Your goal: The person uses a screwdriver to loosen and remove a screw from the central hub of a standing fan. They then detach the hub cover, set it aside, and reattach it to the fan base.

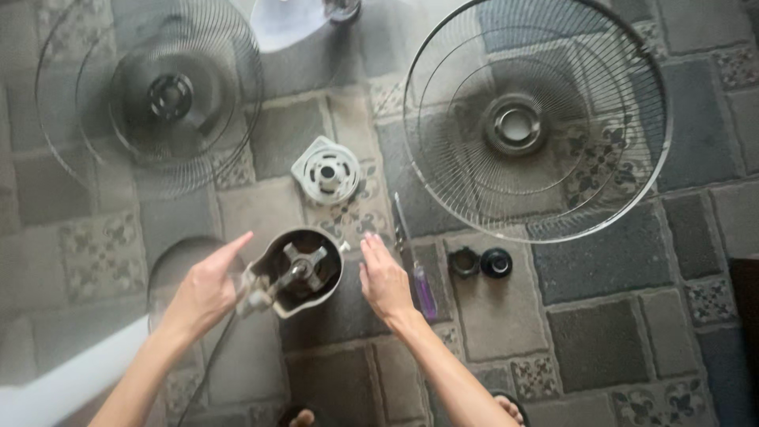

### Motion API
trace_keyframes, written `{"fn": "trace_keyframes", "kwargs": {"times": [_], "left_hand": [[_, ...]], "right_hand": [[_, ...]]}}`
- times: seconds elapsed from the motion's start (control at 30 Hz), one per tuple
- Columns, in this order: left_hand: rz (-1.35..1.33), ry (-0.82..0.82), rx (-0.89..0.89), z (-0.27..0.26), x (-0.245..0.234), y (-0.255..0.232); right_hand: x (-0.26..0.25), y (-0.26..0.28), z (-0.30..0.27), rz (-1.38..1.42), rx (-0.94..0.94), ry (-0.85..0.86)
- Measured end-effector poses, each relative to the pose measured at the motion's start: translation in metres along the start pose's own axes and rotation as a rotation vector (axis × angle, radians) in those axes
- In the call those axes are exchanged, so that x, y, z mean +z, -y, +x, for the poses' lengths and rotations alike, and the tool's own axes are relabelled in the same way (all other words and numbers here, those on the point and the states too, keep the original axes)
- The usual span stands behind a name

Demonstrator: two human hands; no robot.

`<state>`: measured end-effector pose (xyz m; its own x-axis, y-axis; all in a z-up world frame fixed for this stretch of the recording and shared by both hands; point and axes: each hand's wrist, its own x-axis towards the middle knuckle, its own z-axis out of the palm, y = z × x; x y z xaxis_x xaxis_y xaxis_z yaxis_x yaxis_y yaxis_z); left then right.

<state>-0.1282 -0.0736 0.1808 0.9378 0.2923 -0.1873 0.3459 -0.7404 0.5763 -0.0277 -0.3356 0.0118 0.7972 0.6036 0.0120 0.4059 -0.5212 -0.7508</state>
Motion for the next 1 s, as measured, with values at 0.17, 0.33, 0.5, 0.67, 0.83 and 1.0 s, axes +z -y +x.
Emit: {"fn": "trace_keyframes", "kwargs": {"times": [0.17,0.33,0.5,0.67,0.83,1.0], "left_hand": [[-0.127,0.088,-0.111,-0.029,0.002,-0.006],[-0.067,0.087,0.138,-0.039,0.025,-0.003],[0.011,0.046,0.105,-0.039,0.043,0.000],[0.143,-0.092,0.132,-0.042,0.060,0.005],[0.148,-0.227,0.189,-0.044,0.074,0.017],[0.162,-0.230,0.196,-0.044,0.079,0.019]], "right_hand": [[0.017,0.004,-0.025,-0.081,-0.089,0.083],[0.025,0.006,-0.042,-0.177,-0.164,0.182],[0.024,0.006,-0.046,-0.218,-0.154,0.282],[0.025,0.008,-0.042,-0.260,-0.170,0.326],[0.024,0.007,-0.041,-0.308,-0.186,0.364],[0.022,0.013,-0.042,-0.293,-0.174,0.379]]}}
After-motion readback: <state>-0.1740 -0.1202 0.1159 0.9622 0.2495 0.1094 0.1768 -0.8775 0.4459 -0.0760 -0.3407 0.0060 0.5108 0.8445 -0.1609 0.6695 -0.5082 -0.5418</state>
